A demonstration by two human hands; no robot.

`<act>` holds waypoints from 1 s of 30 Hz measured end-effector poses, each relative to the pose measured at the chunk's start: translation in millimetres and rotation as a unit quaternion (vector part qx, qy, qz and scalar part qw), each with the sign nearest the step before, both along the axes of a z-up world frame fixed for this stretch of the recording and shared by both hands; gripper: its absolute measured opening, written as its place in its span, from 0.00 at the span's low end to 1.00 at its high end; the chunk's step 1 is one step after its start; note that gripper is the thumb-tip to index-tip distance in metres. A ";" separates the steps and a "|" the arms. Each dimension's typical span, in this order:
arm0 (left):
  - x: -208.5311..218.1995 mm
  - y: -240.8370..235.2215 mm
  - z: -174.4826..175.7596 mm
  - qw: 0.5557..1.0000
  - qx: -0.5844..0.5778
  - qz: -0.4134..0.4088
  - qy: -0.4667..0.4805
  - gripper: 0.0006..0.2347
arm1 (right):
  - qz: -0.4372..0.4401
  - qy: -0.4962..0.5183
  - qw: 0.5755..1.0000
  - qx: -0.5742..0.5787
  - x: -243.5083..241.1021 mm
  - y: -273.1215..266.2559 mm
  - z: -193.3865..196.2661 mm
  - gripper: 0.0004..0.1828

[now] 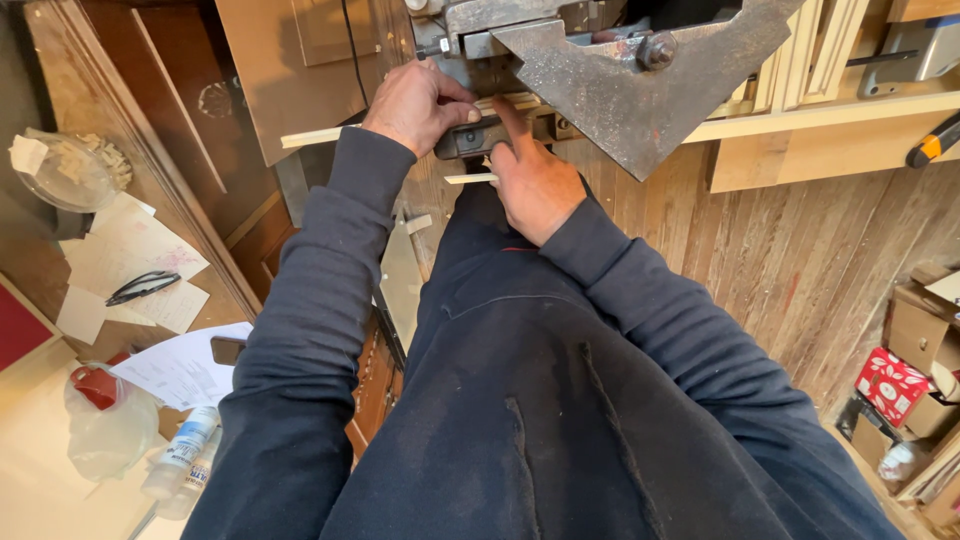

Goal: The recorder is using a framing machine to join wooden frame strips and assemble a picture frame.

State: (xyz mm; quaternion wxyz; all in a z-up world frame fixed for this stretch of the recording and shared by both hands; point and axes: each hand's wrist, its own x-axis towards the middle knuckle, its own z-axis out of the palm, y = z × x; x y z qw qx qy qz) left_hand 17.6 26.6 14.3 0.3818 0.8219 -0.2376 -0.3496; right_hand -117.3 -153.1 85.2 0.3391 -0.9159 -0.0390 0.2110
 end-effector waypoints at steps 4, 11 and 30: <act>-2.3 -0.2 1.6 1.000 -0.002 -0.002 -0.021 0.08 | 0.009 -0.013 1.000 -0.014 -4.0 -1.1 -5.7 0.10; -10.4 4.0 -3.8 0.993 -0.047 -0.030 -0.100 0.08 | 0.001 -0.027 1.000 -0.005 -3.8 -3.5 -7.0 0.11; -13.8 13.2 -5.8 0.982 -0.036 -0.090 -0.164 0.11 | 0.004 -0.044 0.999 -0.010 -5.4 -3.2 -17.1 0.12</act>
